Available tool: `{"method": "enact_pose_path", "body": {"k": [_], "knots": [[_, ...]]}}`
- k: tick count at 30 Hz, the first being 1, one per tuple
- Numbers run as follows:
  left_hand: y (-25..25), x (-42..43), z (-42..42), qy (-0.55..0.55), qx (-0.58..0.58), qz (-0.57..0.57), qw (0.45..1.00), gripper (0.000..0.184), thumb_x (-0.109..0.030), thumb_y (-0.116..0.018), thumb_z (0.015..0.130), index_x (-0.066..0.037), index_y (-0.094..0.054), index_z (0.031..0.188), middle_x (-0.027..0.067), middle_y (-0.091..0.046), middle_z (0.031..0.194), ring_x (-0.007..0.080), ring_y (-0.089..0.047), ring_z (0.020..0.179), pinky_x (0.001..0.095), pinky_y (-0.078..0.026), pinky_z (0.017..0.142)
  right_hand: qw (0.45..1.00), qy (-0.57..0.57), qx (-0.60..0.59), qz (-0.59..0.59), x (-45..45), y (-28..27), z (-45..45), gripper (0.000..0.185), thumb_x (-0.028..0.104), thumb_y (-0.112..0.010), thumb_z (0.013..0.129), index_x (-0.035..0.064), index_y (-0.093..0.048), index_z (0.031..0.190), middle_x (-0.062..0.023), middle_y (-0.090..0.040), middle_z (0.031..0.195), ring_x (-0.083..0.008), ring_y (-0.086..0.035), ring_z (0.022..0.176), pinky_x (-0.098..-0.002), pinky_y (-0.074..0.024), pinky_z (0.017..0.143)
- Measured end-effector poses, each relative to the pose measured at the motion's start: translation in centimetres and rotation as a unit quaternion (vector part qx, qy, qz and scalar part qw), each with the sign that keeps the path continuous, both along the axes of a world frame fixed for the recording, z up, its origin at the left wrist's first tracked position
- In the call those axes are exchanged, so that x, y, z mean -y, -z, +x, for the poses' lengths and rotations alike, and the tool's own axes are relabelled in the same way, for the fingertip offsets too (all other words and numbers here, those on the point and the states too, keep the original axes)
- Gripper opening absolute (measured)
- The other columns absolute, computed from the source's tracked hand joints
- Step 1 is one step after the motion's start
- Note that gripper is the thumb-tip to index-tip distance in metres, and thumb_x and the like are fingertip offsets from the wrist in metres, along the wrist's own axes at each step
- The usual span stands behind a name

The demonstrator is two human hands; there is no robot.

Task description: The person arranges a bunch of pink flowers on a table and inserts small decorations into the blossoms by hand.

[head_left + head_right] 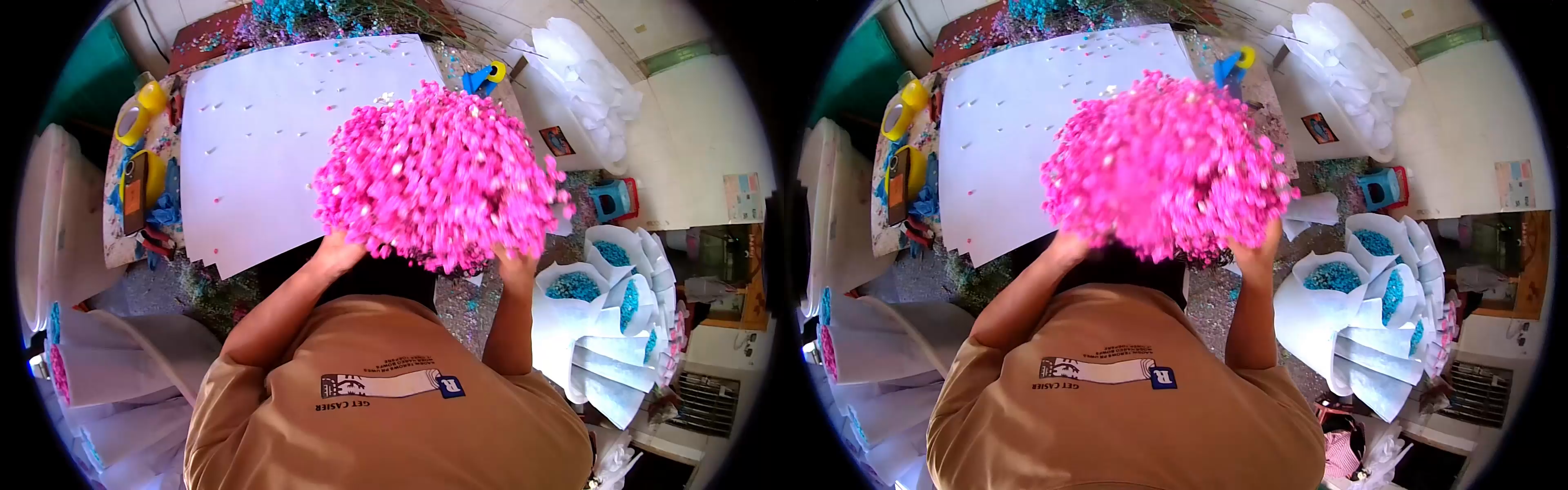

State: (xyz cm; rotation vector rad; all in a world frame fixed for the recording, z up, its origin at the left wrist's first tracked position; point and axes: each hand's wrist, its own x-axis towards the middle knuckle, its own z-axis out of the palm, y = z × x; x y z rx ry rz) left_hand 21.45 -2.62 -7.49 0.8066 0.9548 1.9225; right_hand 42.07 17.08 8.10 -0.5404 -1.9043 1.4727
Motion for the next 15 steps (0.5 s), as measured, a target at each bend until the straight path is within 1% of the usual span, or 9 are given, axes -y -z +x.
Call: {"method": "enact_pose_path", "body": {"k": [2,3,4,6,8,9,11,13,15], "knots": [[-8.3,0.1,0.9,-0.047,-0.214,-0.178,0.959,0.055,-0.022,-0.065,0.099,-0.006,-0.045,0.149,0.0141,-0.054,0.145,0.0279,-0.052,0.132,0.0444,-0.044,0.111,0.998,-0.049,0.024,-0.011,1.8,-1.4,-3.1,0.085,0.007,-0.087,0.071,-0.0003,-0.044,0.144,-0.0119,-0.061,0.133,-0.0246,-0.062,0.117,-0.041,-0.046,0.106],[-10.2,0.0,0.8,-0.056,-0.27,-0.233,0.933,0.058,-0.023,-0.064,0.1,-0.007,-0.042,0.151,0.0144,-0.052,0.148,0.0284,-0.05,0.134,0.0447,-0.042,0.112,0.995,-0.047,0.017,0.082,1.3,0.4,-3.5,0.08,0.01,-0.086,0.071,-0.0005,-0.048,0.14,-0.0119,-0.063,0.13,-0.0244,-0.063,0.116,-0.0418,-0.0461,0.105],[-11.2,0.3,0.2,-0.052,-0.298,-0.272,0.914,0.06,-0.024,-0.063,0.1,-0.008,-0.039,0.153,0.0147,-0.049,0.151,0.029,-0.048,0.136,0.045,-0.04,0.114,0.997,-0.058,0.016,0.053,1.1,-1.3,-3.5,0.076,0.007,-0.085,0.072,-0.0002,-0.05,0.139,-0.0117,-0.063,0.128,-0.0236,-0.062,0.116,-0.0416,-0.0465,0.106],[-5.7,1.5,-2.1,-0.049,-0.092,-0.206,0.973,0.047,-0.023,-0.062,0.1,-0.006,-0.052,0.142,0.0141,-0.058,0.141,0.0271,-0.057,0.126,0.0448,-0.044,0.108,0.998,-0.054,-0.004,-0.035,-2.8,-3.3,-2.2,0.065,0.005,-0.081,0.074,-0.0013,-0.055,0.133,-0.0148,-0.067,0.119,-0.0244,-0.068,0.104,-0.0396,-0.055,0.095],[-2.3,3.0,-3.8,-0.112,0.123,-0.103,0.981,0.038,-0.02,-0.062,0.099,-0.002,-0.062,0.133,0.0139,-0.063,0.135,0.0259,-0.063,0.117,0.0442,-0.047,0.104,0.993,0.027,-0.1,-0.051,-4.1,-4.3,-3.1,0.058,0.005,-0.079,0.075,-0.0033,-0.059,0.128,-0.0161,-0.07,0.114,-0.025,-0.071,0.096,-0.0385,-0.0586,0.088],[-4.1,3.0,-3.3,-0.145,0.129,-0.11,0.975,0.038,-0.014,-0.063,0.095,-0.002,-0.063,0.13,0.0132,-0.065,0.13,0.0257,-0.064,0.114,0.0433,-0.047,0.103,0.99,0.085,-0.109,-0.032,-4.3,-3.5,-3.7,0.057,0.005,-0.078,0.076,-0.004,-0.058,0.128,-0.0161,-0.069,0.114,-0.0255,-0.071,0.098,-0.0395,-0.0581,0.089],[-8.3,1.7,-0.1,-0.248,0.015,-0.162,0.955,0.038,-0.004,-0.065,0.087,0.0,-0.064,0.126,0.012,-0.068,0.121,0.0252,-0.065,0.108,0.0414,-0.048,0.1,0.987,-0.025,-0.002,0.16,-0.6,-3.5,-6.8,0.05,0.007,-0.073,0.081,-0.0046,-0.059,0.128,-0.0166,-0.07,0.115,-0.0267,-0.07,0.101,-0.0409,-0.0573,0.091],[-10.1,1.5,0.1,-0.273,0.015,-0.179,0.945,0.04,0.001,-0.066,0.085,0.001,-0.064,0.124,0.0109,-0.07,0.116,0.0244,-0.065,0.105,0.0397,-0.049,0.098,0.994,-0.016,-0.031,0.1,-2.1,-4.4,-6.9,0.046,0.007,-0.072,0.083,-0.0041,-0.061,0.126,-0.0159,-0.07,0.114,-0.0257,-0.07,0.1,-0.0394,-0.057,0.089],[-10.9,4.1,-3.3,-0.199,0.192,-0.18,0.944,0.041,0.0,-0.067,0.087,0.001,-0.063,0.127,0.01,-0.07,0.116,0.0231,-0.066,0.107,0.0382,-0.051,0.096,0.996,0.0,-0.083,-0.019,-4.5,-5.6,-7.2,0.039,0.008,-0.068,0.086,-0.0031,-0.064,0.123,-0.0147,-0.069,0.114,-0.0237,-0.069,0.099,-0.0365,-0.0565,0.085]]}}
